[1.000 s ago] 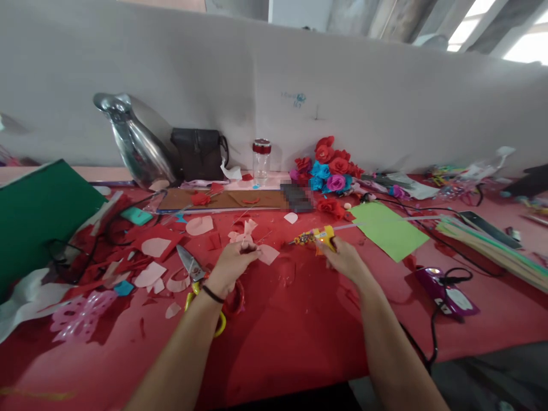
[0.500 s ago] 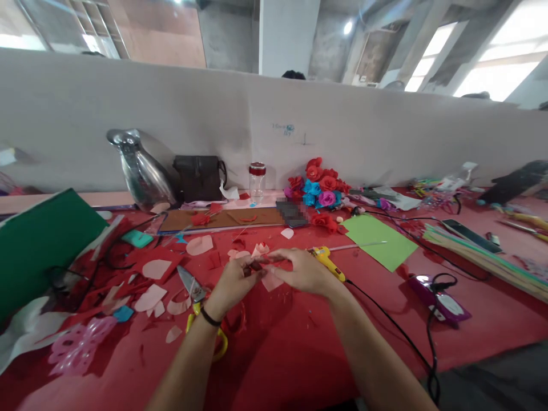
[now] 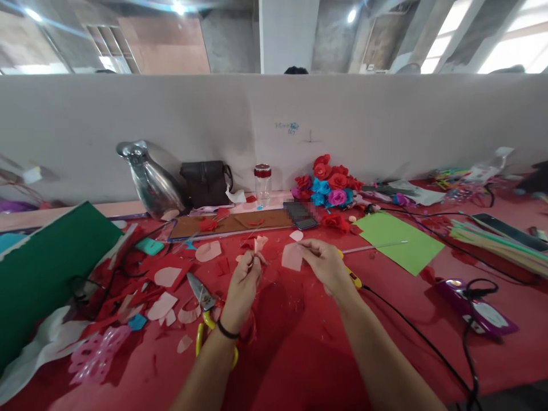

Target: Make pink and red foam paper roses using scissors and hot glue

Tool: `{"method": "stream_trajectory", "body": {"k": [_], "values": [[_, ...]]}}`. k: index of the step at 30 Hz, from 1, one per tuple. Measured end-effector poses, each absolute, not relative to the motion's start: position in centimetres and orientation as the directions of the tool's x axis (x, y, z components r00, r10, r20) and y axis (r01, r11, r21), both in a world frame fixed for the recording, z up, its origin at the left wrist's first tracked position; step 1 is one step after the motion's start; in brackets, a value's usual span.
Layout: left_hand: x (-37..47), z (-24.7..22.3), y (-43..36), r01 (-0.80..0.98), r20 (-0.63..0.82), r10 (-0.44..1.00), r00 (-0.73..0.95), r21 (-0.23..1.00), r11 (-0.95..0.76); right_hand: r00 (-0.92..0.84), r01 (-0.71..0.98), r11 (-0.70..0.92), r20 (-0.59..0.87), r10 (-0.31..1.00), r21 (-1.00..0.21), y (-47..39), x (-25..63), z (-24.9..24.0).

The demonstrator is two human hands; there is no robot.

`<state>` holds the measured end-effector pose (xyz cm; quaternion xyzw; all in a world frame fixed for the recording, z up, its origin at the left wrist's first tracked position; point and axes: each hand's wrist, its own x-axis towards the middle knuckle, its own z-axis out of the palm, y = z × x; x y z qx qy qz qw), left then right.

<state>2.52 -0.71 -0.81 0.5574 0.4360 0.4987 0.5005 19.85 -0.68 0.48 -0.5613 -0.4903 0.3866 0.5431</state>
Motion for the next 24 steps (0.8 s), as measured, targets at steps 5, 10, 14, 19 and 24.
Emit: {"method": "stream_trajectory", "body": {"k": [5,10,14,19,24], "values": [[3.2,-0.6,-1.3,-0.176,0.035,0.987,0.156,0.984,-0.007,0.307,-0.182,0.076,0.016,0.952,-0.98,-0.6,19.5,0.9],[3.8,0.0,-2.0,-0.36,-0.066,0.963,0.262,0.919,0.161,0.322,-0.339,0.051,-0.065,0.945,-0.939,-1.0,19.0,1.8],[4.0,-0.2,-2.2,-0.413,-0.067,0.953,0.294,0.891,0.19,0.305,-0.41,0.067,-0.067,0.95,-0.91,-1.3,18.3,1.9],[4.3,-0.8,-2.0,-0.428,-0.039,0.968,0.248,0.892,0.146,0.292,-0.449,0.083,-0.058,0.955,-0.89,-1.8,17.2,1.8],[4.7,-0.9,-1.9,-0.386,-0.011,0.987,0.161,0.92,0.073,0.307,-0.462,0.07,-0.086,0.948,-0.884,-2.1,16.7,2.1]]}}
